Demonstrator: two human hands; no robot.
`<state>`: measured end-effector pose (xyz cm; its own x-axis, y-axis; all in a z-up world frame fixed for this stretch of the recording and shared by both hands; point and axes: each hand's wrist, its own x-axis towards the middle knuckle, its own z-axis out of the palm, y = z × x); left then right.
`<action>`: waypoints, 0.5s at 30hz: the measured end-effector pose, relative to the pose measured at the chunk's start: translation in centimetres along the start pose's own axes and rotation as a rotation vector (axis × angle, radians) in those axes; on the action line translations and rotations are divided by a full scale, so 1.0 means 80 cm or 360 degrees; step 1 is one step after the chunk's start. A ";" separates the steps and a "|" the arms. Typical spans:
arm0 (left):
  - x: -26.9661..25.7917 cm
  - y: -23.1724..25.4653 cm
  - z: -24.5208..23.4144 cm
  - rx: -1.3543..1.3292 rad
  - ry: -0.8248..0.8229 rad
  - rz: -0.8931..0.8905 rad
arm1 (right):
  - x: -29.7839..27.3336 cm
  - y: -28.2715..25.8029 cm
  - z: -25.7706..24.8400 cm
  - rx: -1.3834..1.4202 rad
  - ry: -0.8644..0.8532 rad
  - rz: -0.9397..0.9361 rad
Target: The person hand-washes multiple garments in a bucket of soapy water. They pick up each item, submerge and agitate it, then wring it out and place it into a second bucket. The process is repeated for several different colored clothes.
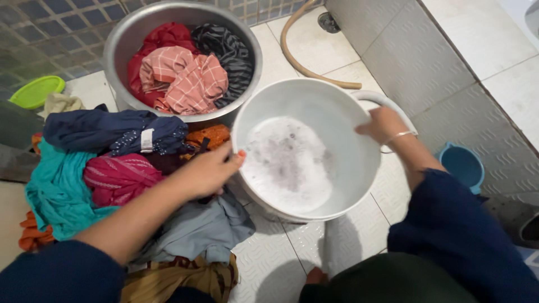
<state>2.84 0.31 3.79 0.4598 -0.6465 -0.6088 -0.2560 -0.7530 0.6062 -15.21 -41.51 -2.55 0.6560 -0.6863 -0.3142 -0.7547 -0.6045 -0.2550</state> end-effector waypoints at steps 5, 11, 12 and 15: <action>0.009 0.016 0.015 0.0371 0.0351 0.0379 | 0.032 0.102 -0.006 -0.0237 0.0132 0.0083; 0.008 0.004 -0.016 0.0606 0.0643 0.0401 | 0.044 0.236 -0.043 -0.0367 0.0067 0.0583; 0.007 -0.002 -0.022 0.0613 0.0701 0.0403 | 0.042 0.255 -0.048 -0.0423 0.0101 0.0565; 0.012 -0.027 -0.040 0.0797 0.0940 0.0564 | 0.033 0.296 -0.059 -0.0230 0.0217 0.0642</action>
<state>6.54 1.70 3.57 0.6143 -0.7887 0.0255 -0.7505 -0.5739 0.3278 -31.23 -59.56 -5.07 0.3126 -0.9199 -0.2367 -0.9471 -0.3210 -0.0034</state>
